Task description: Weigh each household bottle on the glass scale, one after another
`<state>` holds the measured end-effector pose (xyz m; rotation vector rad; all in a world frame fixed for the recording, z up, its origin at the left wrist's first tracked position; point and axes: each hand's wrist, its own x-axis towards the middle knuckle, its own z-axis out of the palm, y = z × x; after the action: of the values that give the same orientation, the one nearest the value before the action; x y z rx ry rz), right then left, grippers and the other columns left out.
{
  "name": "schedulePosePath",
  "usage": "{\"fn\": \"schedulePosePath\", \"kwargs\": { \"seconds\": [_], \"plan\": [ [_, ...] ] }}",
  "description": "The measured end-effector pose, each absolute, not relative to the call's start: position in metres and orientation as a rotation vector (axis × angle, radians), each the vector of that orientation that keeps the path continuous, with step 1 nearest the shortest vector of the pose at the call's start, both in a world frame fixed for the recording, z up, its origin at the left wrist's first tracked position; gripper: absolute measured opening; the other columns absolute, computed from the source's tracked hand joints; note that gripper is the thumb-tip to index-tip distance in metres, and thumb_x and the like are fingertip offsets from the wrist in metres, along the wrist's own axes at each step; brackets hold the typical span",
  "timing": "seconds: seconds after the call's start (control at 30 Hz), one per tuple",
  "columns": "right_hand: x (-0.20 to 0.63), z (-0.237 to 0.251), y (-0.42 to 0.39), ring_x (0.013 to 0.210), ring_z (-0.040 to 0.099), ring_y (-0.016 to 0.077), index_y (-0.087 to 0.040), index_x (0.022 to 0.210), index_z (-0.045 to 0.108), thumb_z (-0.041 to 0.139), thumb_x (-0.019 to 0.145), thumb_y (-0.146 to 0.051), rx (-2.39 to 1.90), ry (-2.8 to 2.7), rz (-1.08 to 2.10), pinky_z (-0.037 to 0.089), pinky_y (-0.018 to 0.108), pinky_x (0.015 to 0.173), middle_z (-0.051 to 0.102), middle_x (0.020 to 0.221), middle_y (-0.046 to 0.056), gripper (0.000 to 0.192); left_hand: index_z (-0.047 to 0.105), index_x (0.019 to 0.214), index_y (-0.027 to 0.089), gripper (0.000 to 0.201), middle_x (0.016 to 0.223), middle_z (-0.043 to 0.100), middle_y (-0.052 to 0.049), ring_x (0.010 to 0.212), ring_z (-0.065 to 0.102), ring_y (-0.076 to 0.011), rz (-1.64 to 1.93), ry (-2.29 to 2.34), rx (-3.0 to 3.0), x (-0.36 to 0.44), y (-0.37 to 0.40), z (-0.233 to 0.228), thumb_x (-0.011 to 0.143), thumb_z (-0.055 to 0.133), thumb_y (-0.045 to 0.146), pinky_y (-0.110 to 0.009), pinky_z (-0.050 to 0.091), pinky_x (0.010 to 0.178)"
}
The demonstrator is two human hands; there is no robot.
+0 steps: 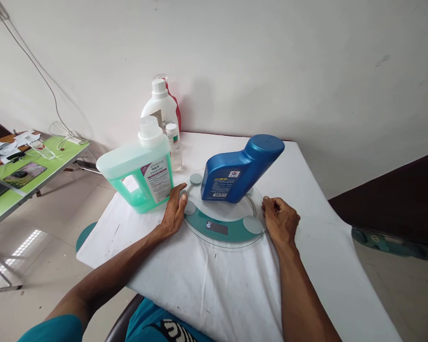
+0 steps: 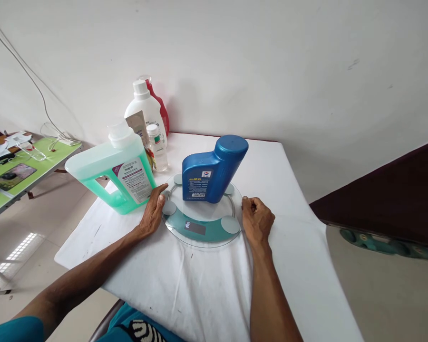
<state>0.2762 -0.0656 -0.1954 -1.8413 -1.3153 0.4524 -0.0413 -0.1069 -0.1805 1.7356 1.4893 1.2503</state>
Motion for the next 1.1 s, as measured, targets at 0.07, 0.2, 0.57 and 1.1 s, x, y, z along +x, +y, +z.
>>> {"fn": "schedulePosePath", "kwargs": {
  "seconds": [0.07, 0.2, 0.57, 1.1],
  "plan": [
    [0.2766, -0.1963, -0.0655, 0.065, 0.057, 0.0233, -0.027, 0.068, 0.057, 0.052, 0.089, -0.054, -1.831, -1.324, 0.444, 0.042, 0.038, 0.073, 0.064, 0.061, 0.004, 0.034, 0.056, 0.151, 0.020, 0.075, 0.158, 0.058, -0.020, 0.152, 0.053, -0.0325, 1.250, 1.488, 1.734, -0.0412, -0.1071, -0.1800, 0.110, 0.025, 0.074, -0.056, 0.039, 0.131],
    [0.2768, -0.1958, -0.0656, 0.065, 0.056, 0.0230, -0.027, 0.067, 0.056, 0.052, 0.088, -0.053, -1.833, -1.330, 0.440, 0.042, 0.038, 0.072, 0.064, 0.060, 0.004, 0.033, 0.056, 0.151, 0.021, 0.074, 0.158, 0.058, -0.019, 0.152, 0.053, -0.0325, 1.249, 1.486, 1.738, -0.0411, -0.1073, -0.1799, 0.110, 0.026, 0.074, -0.056, 0.039, 0.130],
    [0.2744, -0.1926, -0.0663, 0.064, 0.056, 0.0225, -0.027, 0.067, 0.056, 0.051, 0.088, -0.053, -1.844, -1.324, 0.447, 0.042, 0.038, 0.074, 0.063, 0.061, 0.004, 0.034, 0.055, 0.151, 0.018, 0.077, 0.158, 0.058, -0.021, 0.152, 0.053, -0.0328, 1.250, 1.494, 1.732, -0.0408, -0.1075, -0.1800, 0.109, 0.025, 0.075, -0.057, 0.038, 0.131],
    [0.2758, -0.1936, -0.0658, 0.064, 0.056, 0.0237, -0.028, 0.066, 0.054, 0.050, 0.087, -0.056, -1.827, -1.343, 0.428, 0.043, 0.039, 0.072, 0.063, 0.060, 0.004, 0.035, 0.055, 0.150, 0.021, 0.073, 0.157, 0.059, -0.019, 0.152, 0.053, -0.0323, 1.250, 1.498, 1.742, -0.0411, -0.1075, -0.1805, 0.110, 0.026, 0.074, -0.057, 0.038, 0.131]
  ]
}}
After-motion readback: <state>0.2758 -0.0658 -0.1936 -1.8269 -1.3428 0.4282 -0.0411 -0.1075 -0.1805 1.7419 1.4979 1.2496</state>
